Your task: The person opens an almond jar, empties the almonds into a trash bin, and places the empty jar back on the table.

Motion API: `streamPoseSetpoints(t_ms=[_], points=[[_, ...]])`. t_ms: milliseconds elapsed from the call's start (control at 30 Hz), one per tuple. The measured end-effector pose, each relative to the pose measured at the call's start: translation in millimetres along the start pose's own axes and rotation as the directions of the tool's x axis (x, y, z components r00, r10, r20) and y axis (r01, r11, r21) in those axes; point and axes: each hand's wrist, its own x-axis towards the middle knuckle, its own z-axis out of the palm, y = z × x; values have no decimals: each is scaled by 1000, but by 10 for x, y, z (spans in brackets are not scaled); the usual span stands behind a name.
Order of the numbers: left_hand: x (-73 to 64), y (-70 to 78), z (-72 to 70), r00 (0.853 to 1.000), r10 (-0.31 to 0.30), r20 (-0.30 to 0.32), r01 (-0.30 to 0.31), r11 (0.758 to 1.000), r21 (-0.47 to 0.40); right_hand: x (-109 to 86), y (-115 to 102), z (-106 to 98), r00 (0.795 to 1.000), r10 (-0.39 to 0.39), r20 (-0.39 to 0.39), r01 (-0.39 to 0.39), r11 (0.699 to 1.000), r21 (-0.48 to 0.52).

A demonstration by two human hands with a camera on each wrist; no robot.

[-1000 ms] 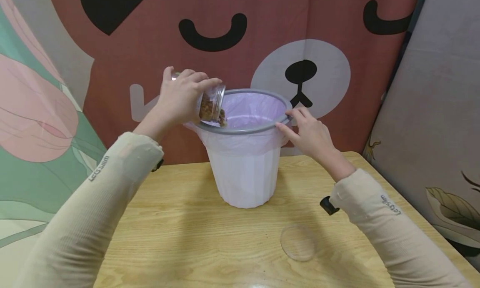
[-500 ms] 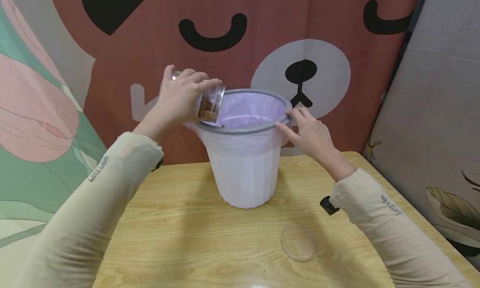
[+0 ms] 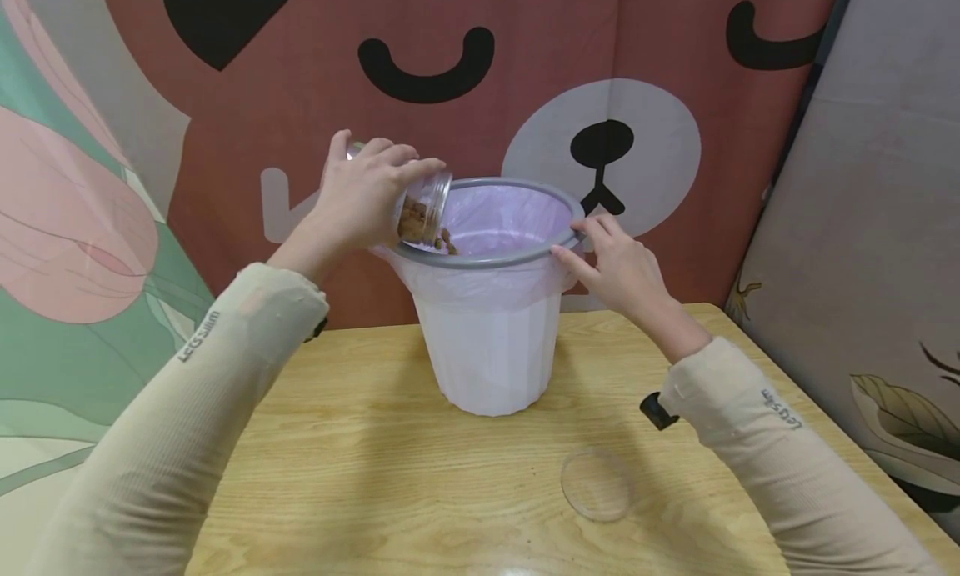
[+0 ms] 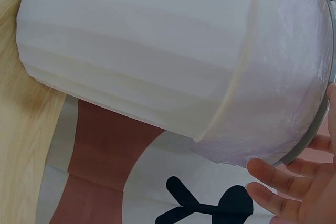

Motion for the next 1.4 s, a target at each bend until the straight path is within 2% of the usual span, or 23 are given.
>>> streamPoseSetpoints(t_ms=[1000, 1400], points=[[6, 9, 14, 1000, 20, -13, -20, 1000, 19, 10, 27, 29, 1000, 1, 4, -1, 1000, 1], [13, 30, 29, 997, 50, -51, -46, 997, 67, 0, 29, 37, 1000, 4, 1, -4, 1000, 0]])
